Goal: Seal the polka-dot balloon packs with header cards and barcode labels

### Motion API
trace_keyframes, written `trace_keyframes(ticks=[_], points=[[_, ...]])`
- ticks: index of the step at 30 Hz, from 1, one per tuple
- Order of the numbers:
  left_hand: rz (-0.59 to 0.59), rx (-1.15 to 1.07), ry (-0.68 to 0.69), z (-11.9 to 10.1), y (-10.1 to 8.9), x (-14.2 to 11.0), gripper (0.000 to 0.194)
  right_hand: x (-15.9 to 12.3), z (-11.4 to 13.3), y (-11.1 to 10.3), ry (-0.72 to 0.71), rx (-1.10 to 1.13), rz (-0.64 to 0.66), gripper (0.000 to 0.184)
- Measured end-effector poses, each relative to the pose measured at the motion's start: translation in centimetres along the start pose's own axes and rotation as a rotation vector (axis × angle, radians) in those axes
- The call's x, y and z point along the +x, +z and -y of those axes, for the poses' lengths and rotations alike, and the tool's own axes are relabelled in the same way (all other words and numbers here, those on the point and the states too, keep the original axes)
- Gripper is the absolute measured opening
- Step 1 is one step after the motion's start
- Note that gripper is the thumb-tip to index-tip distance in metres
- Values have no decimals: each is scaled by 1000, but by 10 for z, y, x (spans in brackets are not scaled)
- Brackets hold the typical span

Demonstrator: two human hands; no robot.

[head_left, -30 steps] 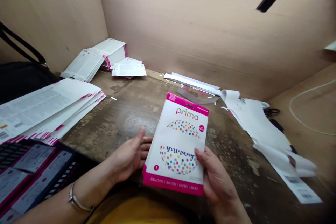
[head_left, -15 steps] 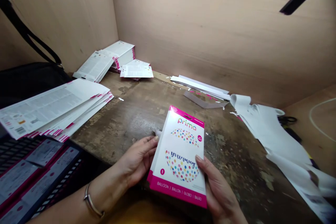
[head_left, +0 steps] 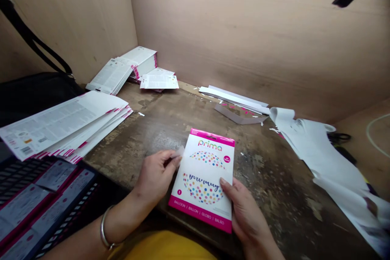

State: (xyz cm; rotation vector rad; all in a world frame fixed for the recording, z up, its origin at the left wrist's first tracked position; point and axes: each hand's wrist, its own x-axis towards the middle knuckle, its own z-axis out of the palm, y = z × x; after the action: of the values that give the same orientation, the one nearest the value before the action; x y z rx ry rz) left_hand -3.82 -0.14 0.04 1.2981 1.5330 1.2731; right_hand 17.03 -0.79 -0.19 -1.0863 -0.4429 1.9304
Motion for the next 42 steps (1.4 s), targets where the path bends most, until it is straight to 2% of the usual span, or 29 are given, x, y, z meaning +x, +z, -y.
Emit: trace_keyframes(ticks=[2, 4, 8, 11, 13, 14, 16, 17, 18, 19, 21, 22, 25, 28, 32, 35, 38, 40, 42], points=[[70, 230, 205, 0, 4, 1, 15, 2, -4, 1, -7, -22, -13, 57], [170, 431, 330, 2, 12, 0, 19, 4, -8, 1, -17, -50, -42, 57], [321, 763, 432, 5, 27, -2, 18, 8, -11, -1, -56, -99, -52, 48], [373, 915, 457, 4, 29, -3, 16, 4, -3, -4, -57, -212, 20, 46], [395, 966, 469, 2, 29, -3, 16, -3, 4, -8, -113, -460, -14, 50], [403, 983, 476, 2, 29, -3, 15, -7, 7, -10, -200, -657, -93, 52], [409, 1005, 488, 2, 29, -3, 15, -15, 10, -15, -465, -1123, -279, 50], [405, 1006, 494, 2, 29, -4, 15, -17, 9, -17, -591, -1344, -311, 47], [399, 998, 501, 3, 29, -4, 16, -19, 7, -18, -682, -1535, -275, 45], [386, 977, 513, 5, 28, -4, 17, -20, 4, -18, -728, -1683, -184, 44], [337, 899, 548, 8, 26, -5, 17, -20, -3, -17, -714, -1862, 9, 47], [304, 850, 565, 10, 25, -4, 17, -19, -6, -15, -692, -1915, 60, 50], [209, 753, 592, 14, 24, -4, 17, -16, -15, -5, -660, -1984, 104, 57], [170, 777, 616, 16, 26, -4, 17, -12, -17, 9, -650, -1966, 180, 59], [155, 802, 643, 16, 27, -3, 14, -6, -10, 21, -619, -1905, 286, 60], [195, 839, 647, 17, 26, -3, 14, -8, 3, 13, -629, -1876, 392, 58], [235, 876, 614, 19, 24, -3, 16, -15, 11, -2, -671, -1913, 301, 53], [260, 890, 598, 19, 24, -3, 16, -19, 9, -10, -646, -1988, 199, 52], [267, 901, 591, 17, 25, -4, 16, -21, 3, -12, -606, -2044, 173, 54]])
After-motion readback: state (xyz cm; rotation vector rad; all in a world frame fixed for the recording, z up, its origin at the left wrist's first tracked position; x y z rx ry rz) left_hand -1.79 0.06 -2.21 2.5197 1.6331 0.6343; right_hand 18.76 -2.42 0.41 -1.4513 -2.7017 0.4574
